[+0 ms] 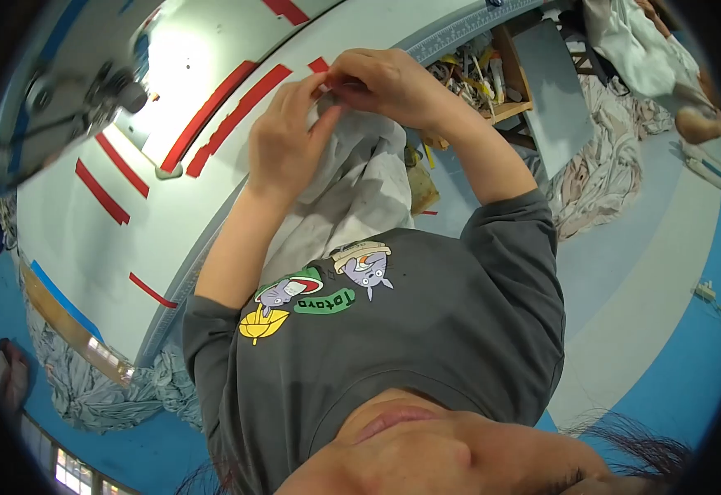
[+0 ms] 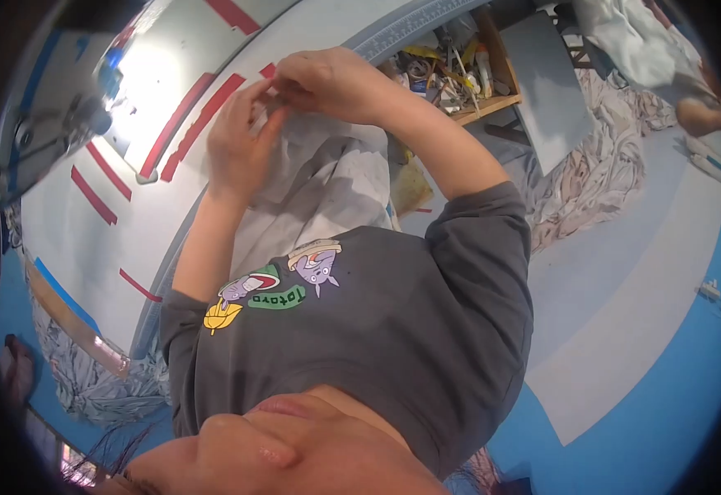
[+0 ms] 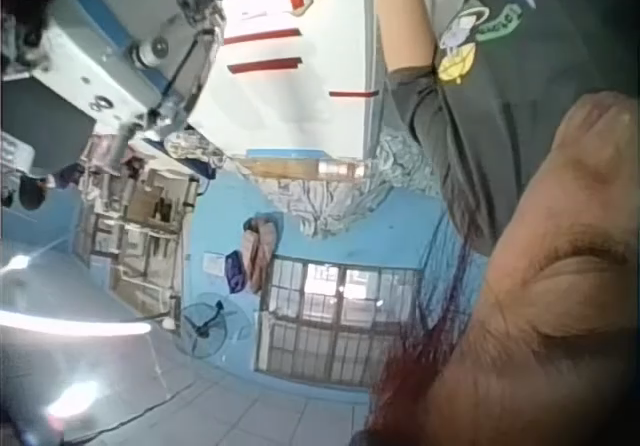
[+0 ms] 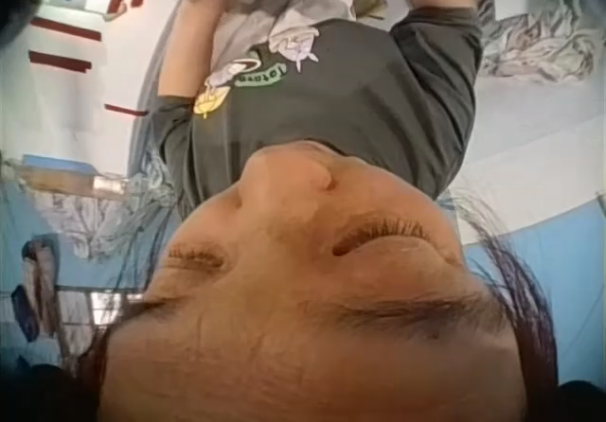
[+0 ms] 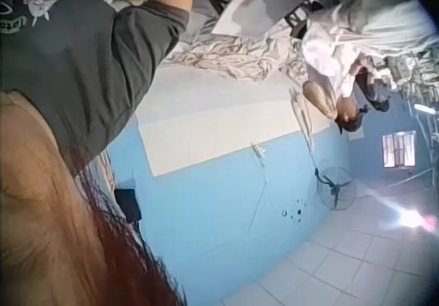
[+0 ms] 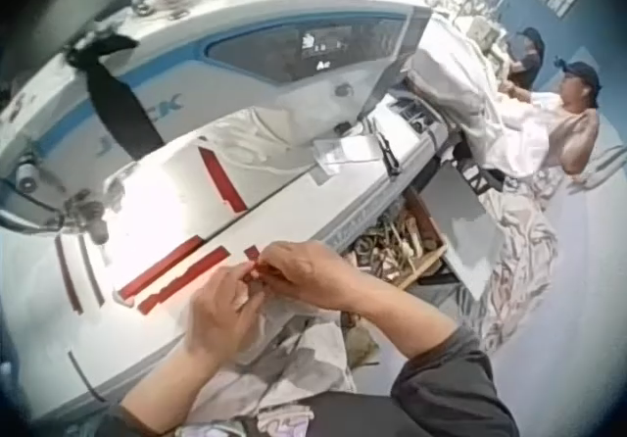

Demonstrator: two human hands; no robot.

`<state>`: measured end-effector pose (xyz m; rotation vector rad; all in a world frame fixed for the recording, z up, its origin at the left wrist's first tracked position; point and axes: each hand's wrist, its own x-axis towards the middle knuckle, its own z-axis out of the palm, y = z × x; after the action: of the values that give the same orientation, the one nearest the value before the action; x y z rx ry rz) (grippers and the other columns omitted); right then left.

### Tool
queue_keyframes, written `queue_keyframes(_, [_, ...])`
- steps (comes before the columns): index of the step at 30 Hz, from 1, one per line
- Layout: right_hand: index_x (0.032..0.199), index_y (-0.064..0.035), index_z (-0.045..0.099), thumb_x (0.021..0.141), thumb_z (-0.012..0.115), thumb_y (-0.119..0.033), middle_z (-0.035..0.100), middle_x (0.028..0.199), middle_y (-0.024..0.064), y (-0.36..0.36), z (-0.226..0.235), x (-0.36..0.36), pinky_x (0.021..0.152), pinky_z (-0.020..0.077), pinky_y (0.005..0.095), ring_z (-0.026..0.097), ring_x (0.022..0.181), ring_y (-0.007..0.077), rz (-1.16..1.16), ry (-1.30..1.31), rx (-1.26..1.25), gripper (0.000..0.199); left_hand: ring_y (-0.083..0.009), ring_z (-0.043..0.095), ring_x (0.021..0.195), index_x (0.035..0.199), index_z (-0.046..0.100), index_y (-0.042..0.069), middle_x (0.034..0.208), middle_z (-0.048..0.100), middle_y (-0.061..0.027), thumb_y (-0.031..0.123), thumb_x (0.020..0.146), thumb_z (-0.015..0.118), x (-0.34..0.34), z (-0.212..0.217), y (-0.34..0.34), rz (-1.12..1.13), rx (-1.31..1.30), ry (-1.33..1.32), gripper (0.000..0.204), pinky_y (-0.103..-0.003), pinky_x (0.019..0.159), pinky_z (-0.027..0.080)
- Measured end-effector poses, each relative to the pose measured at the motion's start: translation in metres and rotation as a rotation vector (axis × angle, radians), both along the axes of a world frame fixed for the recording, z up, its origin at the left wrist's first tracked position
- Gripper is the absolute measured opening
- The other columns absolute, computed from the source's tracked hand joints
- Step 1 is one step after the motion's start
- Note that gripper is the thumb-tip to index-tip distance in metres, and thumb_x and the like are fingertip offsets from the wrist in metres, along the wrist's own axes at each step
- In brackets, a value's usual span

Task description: Sewing the edges of white fabric to create pillow covers using an industrial sewing machine.

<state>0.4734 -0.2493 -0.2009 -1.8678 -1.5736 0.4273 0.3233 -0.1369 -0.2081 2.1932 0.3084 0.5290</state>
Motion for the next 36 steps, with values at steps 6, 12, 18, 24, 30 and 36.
queue_keyframes(6, [0.085,-0.0044,0.059,0.076,0.065,-0.007,0.062,0.077,0.0081,0.003,-0.007,0.011,0.060,0.0478,0.0328,0.061,0.069,0.0285,0.044,0.186,0.011,0.011,-0.0216,0.063,0.071,0.090,0.063,0.001,0.081,0.064,-0.0085,0.002,0.076,0.064,0.002,0.008,0.014,-0.018,-0.101,0.151,0.013,-0.029,0.063,0.050])
queue_keyframes(12, [0.084,-0.0043,0.060,0.076,0.064,-0.005,0.062,0.076,0.0082,-0.007,-0.017,0.010,0.059,0.0481,0.0312,0.062,0.067,0.0254,-0.008,0.222,0.021,0.009,-0.0150,0.064,0.067,0.082,0.064,-0.001,0.076,0.066,-0.0082,0.000,0.074,0.065,0.013,0.009,0.009,0.051,-0.136,0.154,0.008,-0.025,0.065,0.050])
queue_keyframes(18, [0.094,-0.0002,0.059,0.095,0.049,-0.012,0.061,0.076,0.0037,-0.127,-0.096,0.073,0.059,0.0505,0.0280,0.060,0.064,0.0129,-1.037,0.638,0.866,0.016,-0.0105,0.059,0.066,0.080,0.063,0.001,0.073,0.063,-0.0037,-0.002,0.073,0.065,0.009,-0.001,0.013,0.088,-0.188,0.249,0.007,-0.022,0.064,0.047])
queue_keyframes(24, [0.099,-0.0139,0.065,0.079,0.053,-0.005,0.058,0.099,0.0111,-0.228,-0.231,0.066,0.079,0.0478,0.0412,0.057,0.095,0.0327,-0.678,-0.268,-0.650,0.025,-0.0086,0.057,0.066,0.081,0.063,0.000,0.073,0.063,-0.0036,0.000,0.074,0.066,0.015,0.008,0.013,0.103,-0.243,0.281,0.007,-0.022,0.065,0.046])
queue_keyframes(30, [0.088,-0.0115,0.067,0.077,0.055,-0.009,0.053,0.096,0.0140,-0.234,-0.269,0.083,0.076,0.0495,0.0420,0.057,0.091,0.0330,-0.459,-0.476,-0.727,0.016,-0.0059,0.054,0.067,0.082,0.063,-0.002,0.073,0.063,-0.0017,0.004,0.076,0.067,0.016,0.015,0.026,0.124,-0.344,0.349,0.009,-0.020,0.065,0.044])
queue_keyframes(36, [0.069,-0.0068,0.068,0.075,0.058,-0.009,0.062,0.084,0.0105,-0.234,-0.275,0.098,0.062,0.0545,0.0340,0.066,0.080,0.0262,-0.254,-0.693,-0.972,0.012,-0.0054,0.055,0.068,0.083,0.064,-0.002,0.074,0.063,-0.0002,0.005,0.077,0.067,0.017,0.020,0.037,0.148,-0.454,0.434,0.010,-0.020,0.066,0.044])
